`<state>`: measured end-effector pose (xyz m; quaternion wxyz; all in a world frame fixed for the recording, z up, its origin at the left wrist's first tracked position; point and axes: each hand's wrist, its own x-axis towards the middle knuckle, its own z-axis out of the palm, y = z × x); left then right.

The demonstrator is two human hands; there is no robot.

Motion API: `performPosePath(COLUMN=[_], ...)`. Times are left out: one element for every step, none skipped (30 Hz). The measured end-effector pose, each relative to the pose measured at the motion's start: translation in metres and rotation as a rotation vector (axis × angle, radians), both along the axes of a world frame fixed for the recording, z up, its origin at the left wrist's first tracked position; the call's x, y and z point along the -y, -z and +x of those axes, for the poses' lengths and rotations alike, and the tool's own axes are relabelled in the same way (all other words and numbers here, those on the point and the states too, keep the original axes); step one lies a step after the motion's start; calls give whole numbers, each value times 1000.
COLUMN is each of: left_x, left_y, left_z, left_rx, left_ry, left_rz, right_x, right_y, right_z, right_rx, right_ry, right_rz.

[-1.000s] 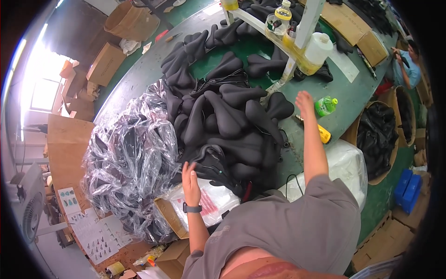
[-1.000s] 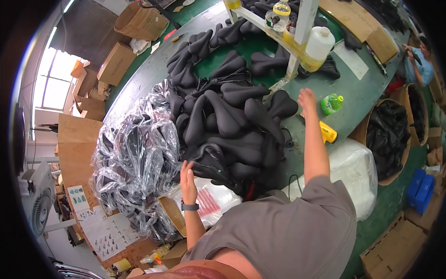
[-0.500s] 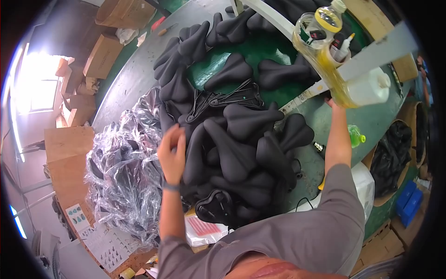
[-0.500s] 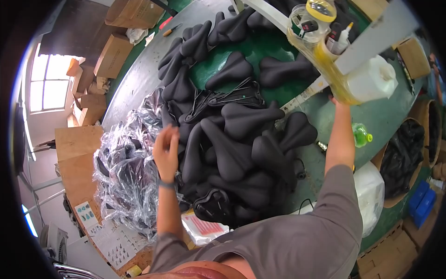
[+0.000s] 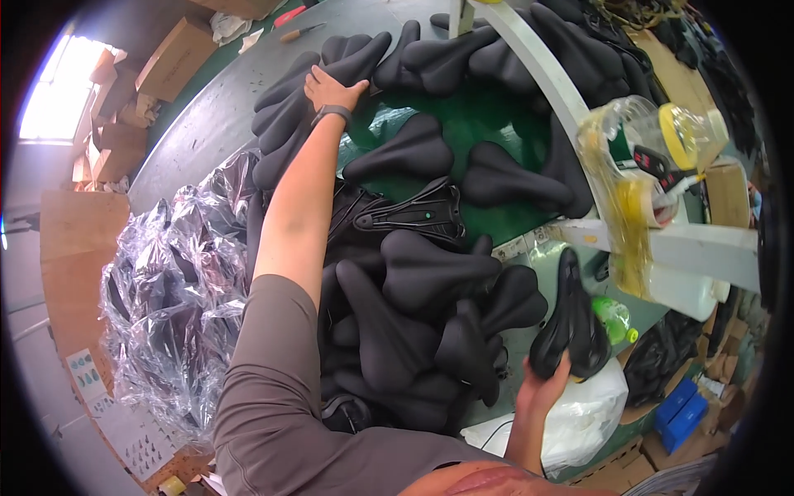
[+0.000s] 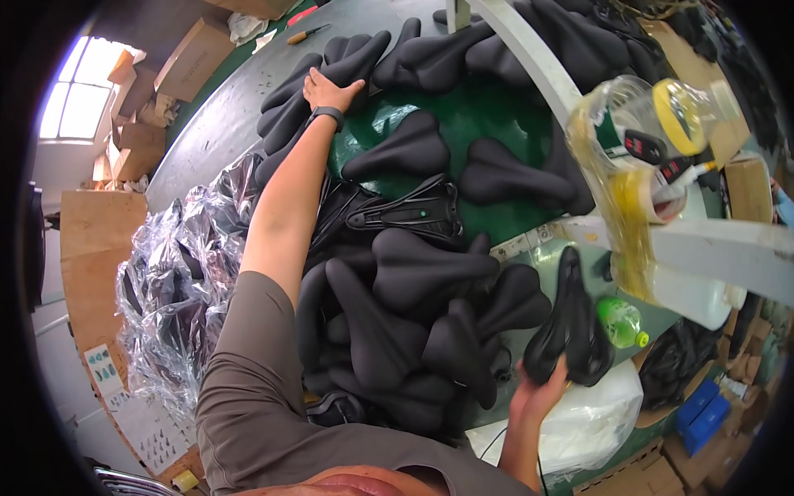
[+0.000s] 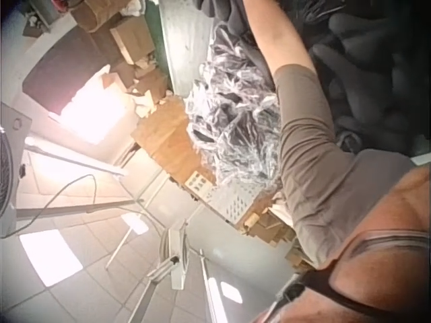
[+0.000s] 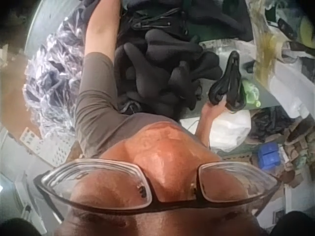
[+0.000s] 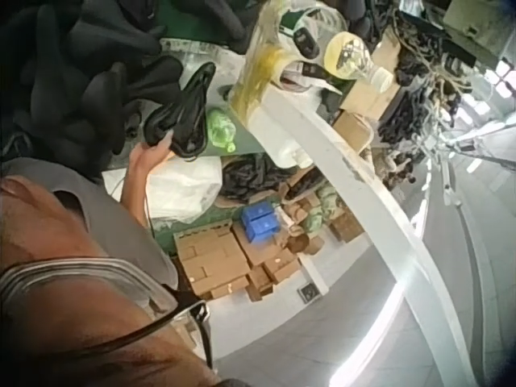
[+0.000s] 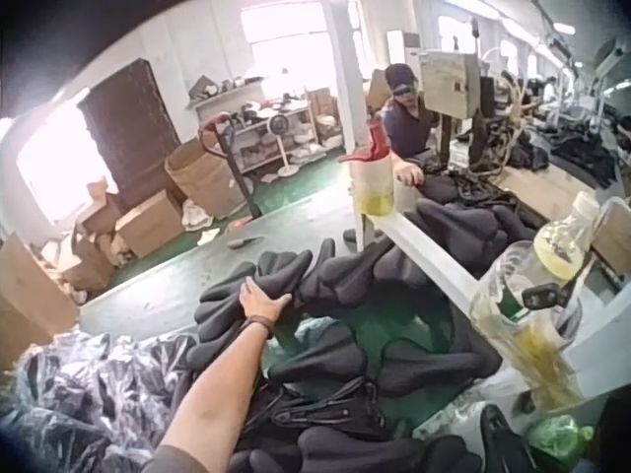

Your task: Packing bicycle saddles into plastic bags and cardboard boxes for shipment.

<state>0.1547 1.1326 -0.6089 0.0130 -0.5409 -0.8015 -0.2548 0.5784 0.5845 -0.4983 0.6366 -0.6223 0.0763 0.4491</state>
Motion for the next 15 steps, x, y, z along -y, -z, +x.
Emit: performPosePath(left_x=[-9,-11,-10,-9,-6,4,19,39,66,97,127,165,203,241,278], left_y=[7,8,1,-7,-4,-8,-18,-38,-60,-89,-110,-140,-171,-190,-207], left_z=[-13,-5,3,-3,-34,-29,-14,-9,-20,-45,-75,-90,-95,-99,-108], left_rx=[72,103,226,338,387,379,380,326,286,250,228,382,668,855,959], left_ry=[-24,-53,-62,-80,-35,-33,-30,23,91,155,240,247,207,234,261], left_rz=[-4,-3,-74,-139,-1,1,6,12,3,-27,-12,-79,-205,-248,-341], right_x=[18,27,43,49,50,2,-51,-96,-144,-205,-258,-313,-372,-422,-466], right_y=[-7,-28,-22,-9,1,-12,-19,-6,3,0,21,52,98,104,125], right_z=[-9,-23,-27,-10,3,0,-15,-18,-25,-42,-57,-66,-65,-79,-89], right_rx=[-22,-106,-55,30,96,176,54,122,152,241,355,300,81,-162,-403], right_ry=[-80,-172,-278,-638,-1005,-1165,-1022,-879,-779,-864,-945,-977,-970,-884,-755], right_rz=[27,81,97,120,161,141,282,352,336,215,280,264,314,262,283])
